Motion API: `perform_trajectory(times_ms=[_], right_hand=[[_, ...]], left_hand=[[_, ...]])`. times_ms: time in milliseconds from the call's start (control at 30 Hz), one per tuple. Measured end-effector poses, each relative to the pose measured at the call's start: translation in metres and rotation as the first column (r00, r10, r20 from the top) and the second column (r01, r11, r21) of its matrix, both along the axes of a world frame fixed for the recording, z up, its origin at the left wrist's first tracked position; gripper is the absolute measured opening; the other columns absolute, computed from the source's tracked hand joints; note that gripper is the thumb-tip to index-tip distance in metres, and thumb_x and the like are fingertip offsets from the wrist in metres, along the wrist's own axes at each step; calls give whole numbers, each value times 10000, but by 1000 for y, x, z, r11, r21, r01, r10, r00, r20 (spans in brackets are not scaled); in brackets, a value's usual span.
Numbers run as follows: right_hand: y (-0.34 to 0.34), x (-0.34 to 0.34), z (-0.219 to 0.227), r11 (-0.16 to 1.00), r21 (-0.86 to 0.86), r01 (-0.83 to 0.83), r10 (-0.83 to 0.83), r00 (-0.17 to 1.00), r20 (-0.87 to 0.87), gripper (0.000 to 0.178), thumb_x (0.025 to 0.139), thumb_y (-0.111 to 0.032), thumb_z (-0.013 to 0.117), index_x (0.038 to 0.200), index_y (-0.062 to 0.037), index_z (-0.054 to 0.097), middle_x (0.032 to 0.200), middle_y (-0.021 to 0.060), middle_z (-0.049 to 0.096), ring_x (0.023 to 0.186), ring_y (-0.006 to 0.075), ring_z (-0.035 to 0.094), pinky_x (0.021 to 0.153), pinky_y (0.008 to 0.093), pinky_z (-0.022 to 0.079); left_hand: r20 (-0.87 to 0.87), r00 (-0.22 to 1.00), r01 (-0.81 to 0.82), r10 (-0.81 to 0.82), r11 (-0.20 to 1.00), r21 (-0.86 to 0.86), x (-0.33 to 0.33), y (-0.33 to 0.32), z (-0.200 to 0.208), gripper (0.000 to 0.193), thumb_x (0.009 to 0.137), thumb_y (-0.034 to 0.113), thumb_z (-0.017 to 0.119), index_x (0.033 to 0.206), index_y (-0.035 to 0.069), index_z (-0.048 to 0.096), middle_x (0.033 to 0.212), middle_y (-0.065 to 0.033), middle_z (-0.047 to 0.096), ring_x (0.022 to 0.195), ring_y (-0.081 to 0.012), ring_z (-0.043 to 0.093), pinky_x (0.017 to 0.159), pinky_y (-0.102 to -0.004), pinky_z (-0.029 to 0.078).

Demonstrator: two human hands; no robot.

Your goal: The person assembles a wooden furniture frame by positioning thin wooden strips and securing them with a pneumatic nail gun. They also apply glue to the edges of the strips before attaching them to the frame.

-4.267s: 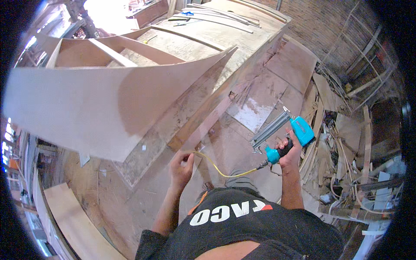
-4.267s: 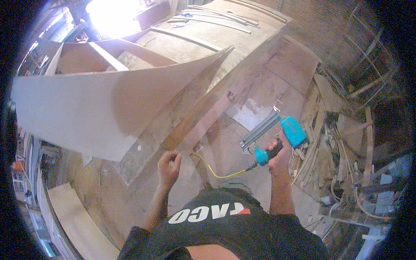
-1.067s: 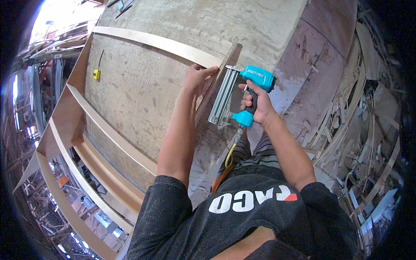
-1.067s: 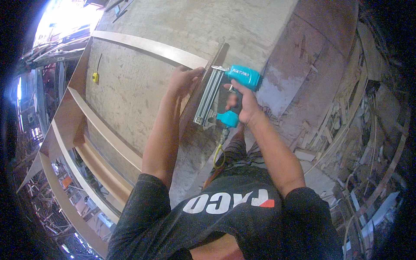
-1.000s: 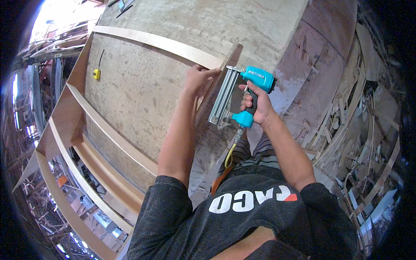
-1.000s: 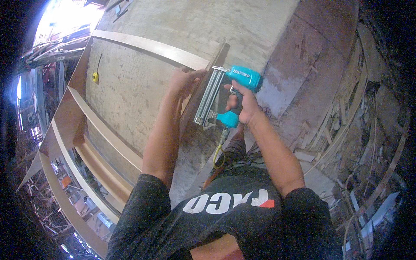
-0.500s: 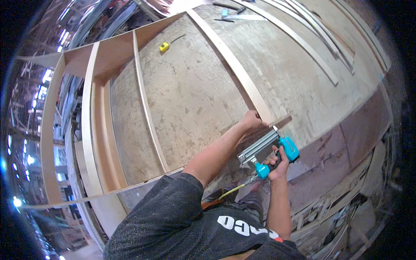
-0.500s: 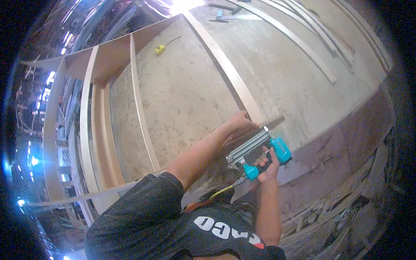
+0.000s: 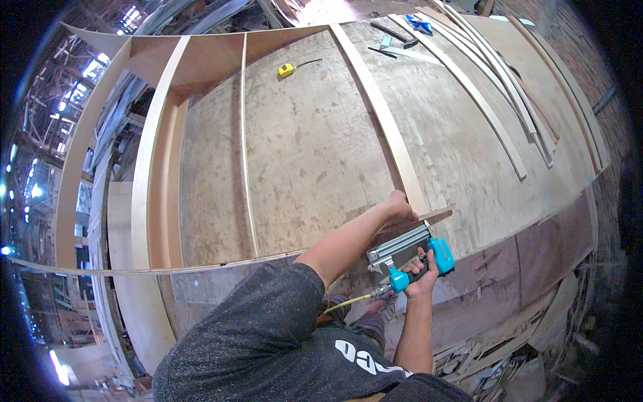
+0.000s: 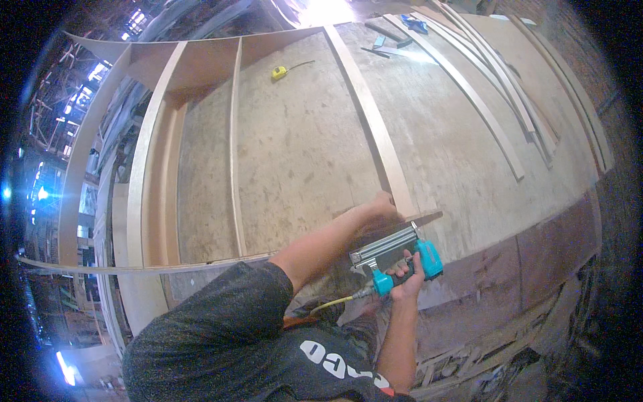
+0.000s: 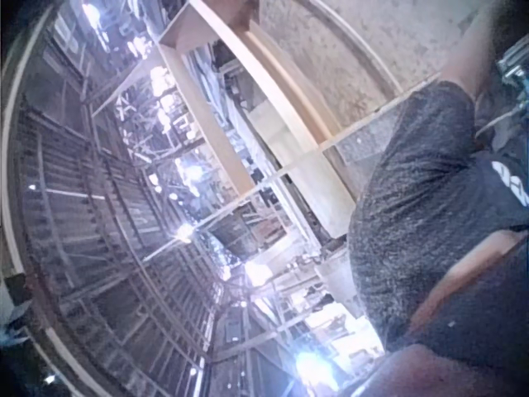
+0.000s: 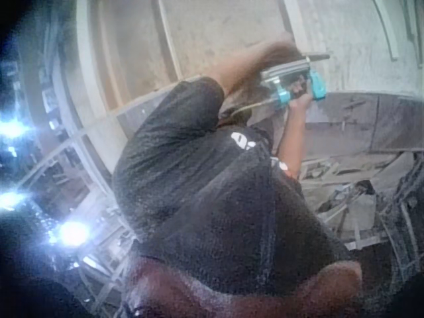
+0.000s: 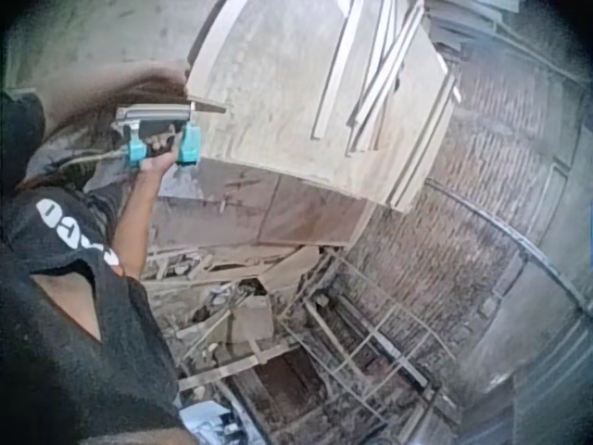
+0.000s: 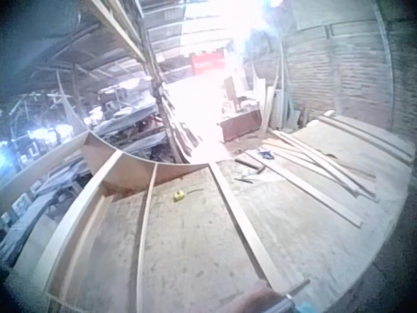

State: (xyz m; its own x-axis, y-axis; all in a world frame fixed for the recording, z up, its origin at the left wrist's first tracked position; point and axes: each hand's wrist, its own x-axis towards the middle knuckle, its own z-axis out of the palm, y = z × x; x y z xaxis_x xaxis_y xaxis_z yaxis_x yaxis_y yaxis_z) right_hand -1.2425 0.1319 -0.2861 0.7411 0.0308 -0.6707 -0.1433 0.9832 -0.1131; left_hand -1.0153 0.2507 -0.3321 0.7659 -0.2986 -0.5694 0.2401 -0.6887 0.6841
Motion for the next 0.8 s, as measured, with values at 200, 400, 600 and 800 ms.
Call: perform_trajectory(times_ms=[200,400,600,800], right_hand=[[-5,2,-17,1000,-5,10,-10,997,72,358,1012,-414,648,1161,-89,628,633,-65,453,522,87,445,573,305,430],[0,7,-2,1000,-6,-30,30,999,-13,360,990,-399,680,1165,-90,623,613,-72,448,513,89,447,605,333,447],[-3,3,0,999,37,6,-5,1000,-22,353,991,-387,684,1158,-81,631,622,-62,486,531,81,480,610,326,454],[-1,3,0,999,23,35,-34,998,-47,404,964,-398,721,1170,-62,631,623,-59,475,527,90,473,599,339,462]], left_hand=[[4,999,-50,54,961,-272,-4,-7,9,527,666,172,946,1124,-10,758,1144,-160,765,1050,-258,726,921,-371,586],[-146,985,70,-90,988,-137,6,11,33,375,826,197,877,1048,-73,740,947,-145,753,807,-219,690,694,-394,554],[-118,985,119,-122,992,-38,11,10,31,451,813,311,897,972,-77,729,861,-119,721,695,-185,635,570,-371,486],[-123,982,146,-143,989,13,4,2,57,435,849,323,867,935,-77,721,881,-150,717,684,-207,634,561,-356,484]])
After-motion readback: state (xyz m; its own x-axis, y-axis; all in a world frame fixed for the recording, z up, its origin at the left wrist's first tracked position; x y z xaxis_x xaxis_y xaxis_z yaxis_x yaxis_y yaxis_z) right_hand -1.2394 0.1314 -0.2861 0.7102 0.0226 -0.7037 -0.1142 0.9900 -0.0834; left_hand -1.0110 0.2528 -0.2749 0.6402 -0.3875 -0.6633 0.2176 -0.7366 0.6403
